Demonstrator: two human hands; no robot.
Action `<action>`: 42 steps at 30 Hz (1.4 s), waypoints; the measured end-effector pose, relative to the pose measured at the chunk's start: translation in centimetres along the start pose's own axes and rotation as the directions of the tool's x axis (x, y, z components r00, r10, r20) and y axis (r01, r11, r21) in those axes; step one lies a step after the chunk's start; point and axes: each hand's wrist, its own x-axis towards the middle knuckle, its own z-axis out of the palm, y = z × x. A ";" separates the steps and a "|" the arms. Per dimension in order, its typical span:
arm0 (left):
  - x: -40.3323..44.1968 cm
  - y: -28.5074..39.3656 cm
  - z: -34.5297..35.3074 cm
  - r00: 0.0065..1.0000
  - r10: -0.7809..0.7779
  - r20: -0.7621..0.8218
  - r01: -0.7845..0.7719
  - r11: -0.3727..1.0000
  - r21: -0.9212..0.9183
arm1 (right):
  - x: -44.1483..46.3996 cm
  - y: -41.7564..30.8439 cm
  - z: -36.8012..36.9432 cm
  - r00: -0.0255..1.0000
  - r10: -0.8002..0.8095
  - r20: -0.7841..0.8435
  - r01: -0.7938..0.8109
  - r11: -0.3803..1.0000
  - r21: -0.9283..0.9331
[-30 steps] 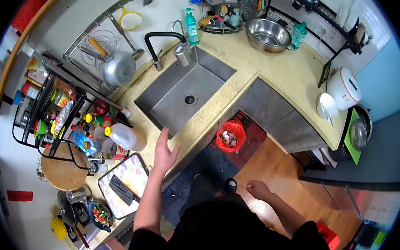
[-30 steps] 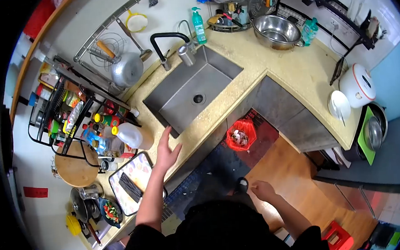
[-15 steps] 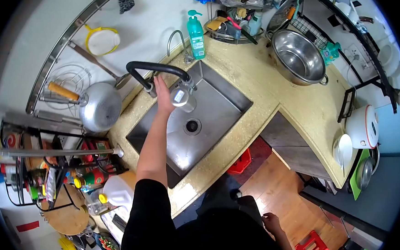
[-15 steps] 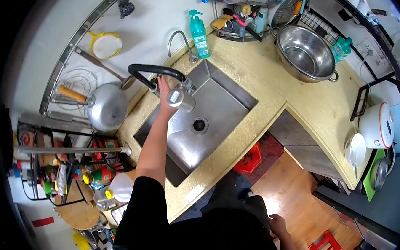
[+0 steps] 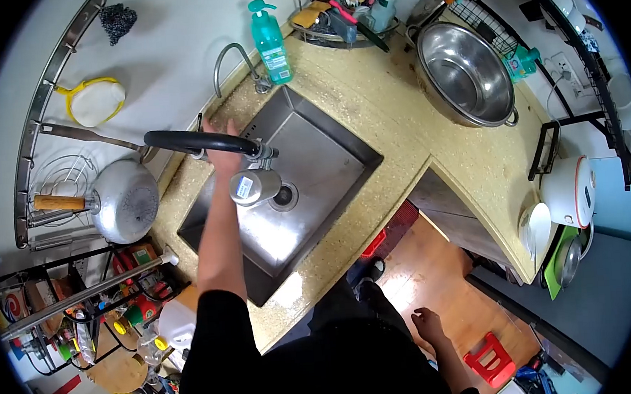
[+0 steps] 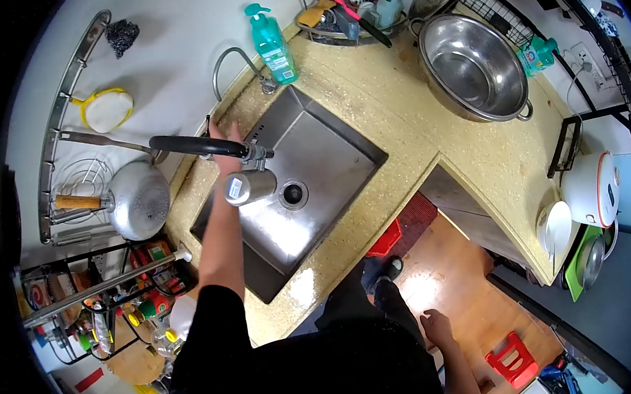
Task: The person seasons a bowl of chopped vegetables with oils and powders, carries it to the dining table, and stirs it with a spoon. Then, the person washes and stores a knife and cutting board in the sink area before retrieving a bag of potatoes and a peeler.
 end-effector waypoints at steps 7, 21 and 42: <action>-13.1 -1.7 8.0 0.130 -0.678 0.724 0.767 -0.394 -0.507 | 0.9 -1.7 -0.7 0.997 0.049 0.058 -0.051 0.998 0.026; -11.3 1.4 7.1 0.208 -0.786 0.583 0.975 0.120 -0.187 | 1.1 2.4 0.7 0.996 0.079 0.051 -0.076 0.996 -0.049; -10.3 4.9 6.4 0.210 -0.738 0.642 0.925 -0.063 -0.375 | 2.4 1.2 1.4 0.999 0.008 0.041 -0.002 0.987 -0.163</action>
